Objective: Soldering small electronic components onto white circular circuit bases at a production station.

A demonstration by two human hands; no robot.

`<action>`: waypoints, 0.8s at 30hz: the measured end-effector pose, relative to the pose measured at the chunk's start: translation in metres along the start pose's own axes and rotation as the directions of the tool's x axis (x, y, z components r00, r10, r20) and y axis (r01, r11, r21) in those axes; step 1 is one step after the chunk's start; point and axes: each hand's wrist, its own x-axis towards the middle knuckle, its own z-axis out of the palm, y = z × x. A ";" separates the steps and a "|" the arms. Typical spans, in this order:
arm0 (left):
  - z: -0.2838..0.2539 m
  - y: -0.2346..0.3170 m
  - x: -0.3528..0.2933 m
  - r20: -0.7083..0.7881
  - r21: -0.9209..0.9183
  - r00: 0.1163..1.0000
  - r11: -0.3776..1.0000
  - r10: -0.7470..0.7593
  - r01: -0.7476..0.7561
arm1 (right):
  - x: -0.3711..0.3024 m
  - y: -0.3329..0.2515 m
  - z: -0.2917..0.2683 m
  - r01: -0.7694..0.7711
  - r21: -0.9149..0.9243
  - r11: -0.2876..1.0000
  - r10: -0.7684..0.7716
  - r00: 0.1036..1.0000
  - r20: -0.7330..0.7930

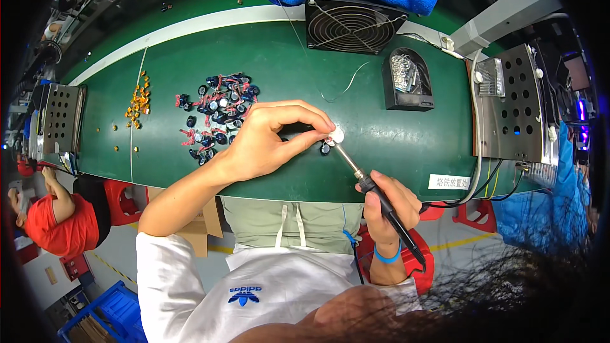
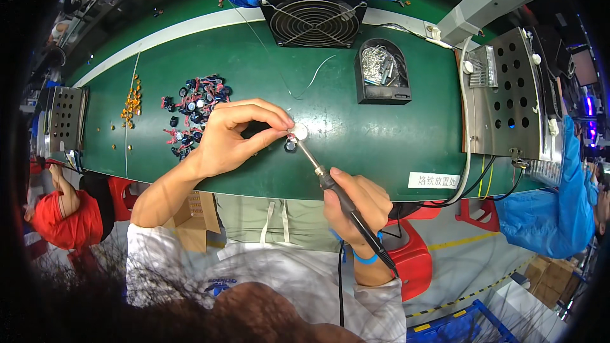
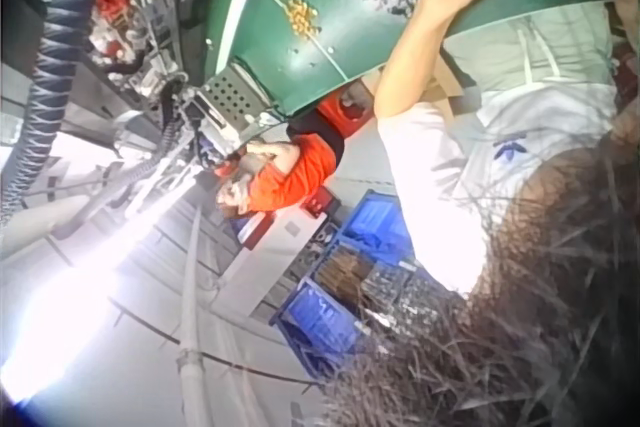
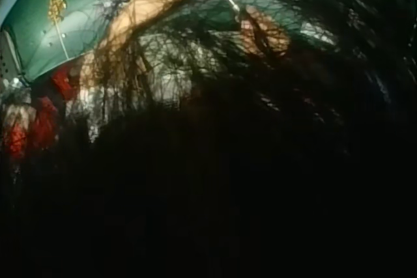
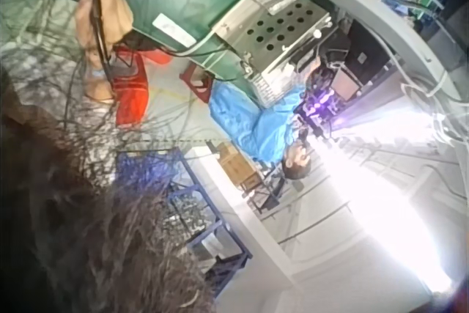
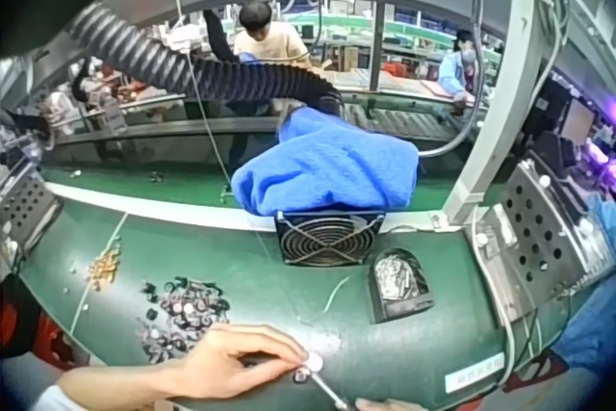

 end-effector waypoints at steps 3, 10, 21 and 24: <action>0.001 0.000 0.001 -0.002 0.001 1.000 1.000 0.000 0.000 | 0.001 0.000 0.000 0.005 -0.003 1.000 -0.005 1.000 0.007; 0.001 0.001 0.001 -0.011 0.000 1.000 1.000 0.014 -0.014 | 0.000 0.001 0.000 0.009 0.004 1.000 -0.009 1.000 0.012; 0.002 0.001 0.000 -0.014 0.021 1.000 1.000 0.021 -0.021 | -0.001 0.002 -0.001 0.027 0.003 1.000 -0.027 0.999 0.021; 0.002 0.000 -0.001 -0.009 0.024 1.000 1.000 0.017 -0.017 | -0.003 0.002 0.000 0.024 0.010 1.000 -0.024 1.000 0.013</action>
